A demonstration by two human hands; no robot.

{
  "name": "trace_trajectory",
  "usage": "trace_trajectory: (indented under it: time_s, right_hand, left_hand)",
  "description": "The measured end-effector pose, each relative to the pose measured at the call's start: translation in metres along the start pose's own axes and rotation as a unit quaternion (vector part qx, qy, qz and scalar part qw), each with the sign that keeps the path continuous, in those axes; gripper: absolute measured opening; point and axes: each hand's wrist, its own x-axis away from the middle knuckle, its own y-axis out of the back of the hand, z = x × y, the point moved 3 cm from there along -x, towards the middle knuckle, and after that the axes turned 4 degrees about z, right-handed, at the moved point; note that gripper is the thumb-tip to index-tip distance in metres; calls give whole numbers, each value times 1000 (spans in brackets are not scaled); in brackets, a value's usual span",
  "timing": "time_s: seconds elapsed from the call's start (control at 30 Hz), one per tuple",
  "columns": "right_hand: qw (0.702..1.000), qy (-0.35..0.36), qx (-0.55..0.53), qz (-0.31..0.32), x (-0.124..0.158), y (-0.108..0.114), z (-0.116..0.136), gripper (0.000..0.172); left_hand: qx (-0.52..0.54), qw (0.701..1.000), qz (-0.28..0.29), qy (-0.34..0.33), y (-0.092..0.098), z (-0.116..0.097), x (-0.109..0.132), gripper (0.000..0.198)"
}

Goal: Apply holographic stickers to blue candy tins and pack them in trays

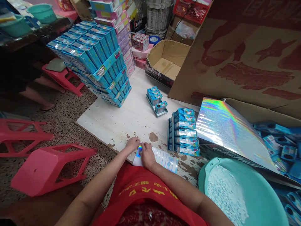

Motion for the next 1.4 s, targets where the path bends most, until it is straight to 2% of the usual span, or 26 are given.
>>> trace_trajectory:
  time_s: [0.37,0.57,0.73,0.87,1.17,1.3,1.4]
  right_hand:
    - [999,19,34,32,5,-2,1,50]
    - [999,49,-12,-1,10,5,-1,31]
    - [999,5,-45,-30,6,5,-2,48]
    - [999,20,-24,-16,5,2,-1,52]
    - [996,62,-53,-46,13,5,-2,32]
    - [996,20,-65,-57,8,6,-2,47]
    - [999,5,-37,-35,3,4,-1,52]
  left_hand:
    - [-49,999,7,-5,0,-5,5,16]
    - [-71,997,-3,15,0,-8,2,18]
    - [-72,997,6,14,1,-9,3,20]
    - [-67,998,10,14,2,-9,4,20]
    - [-65,997,0,29,3,-11,6,21]
    - [-60,998,-3,24,3,-11,7,22]
    - [-55,998,-4,25,3,-10,6,20]
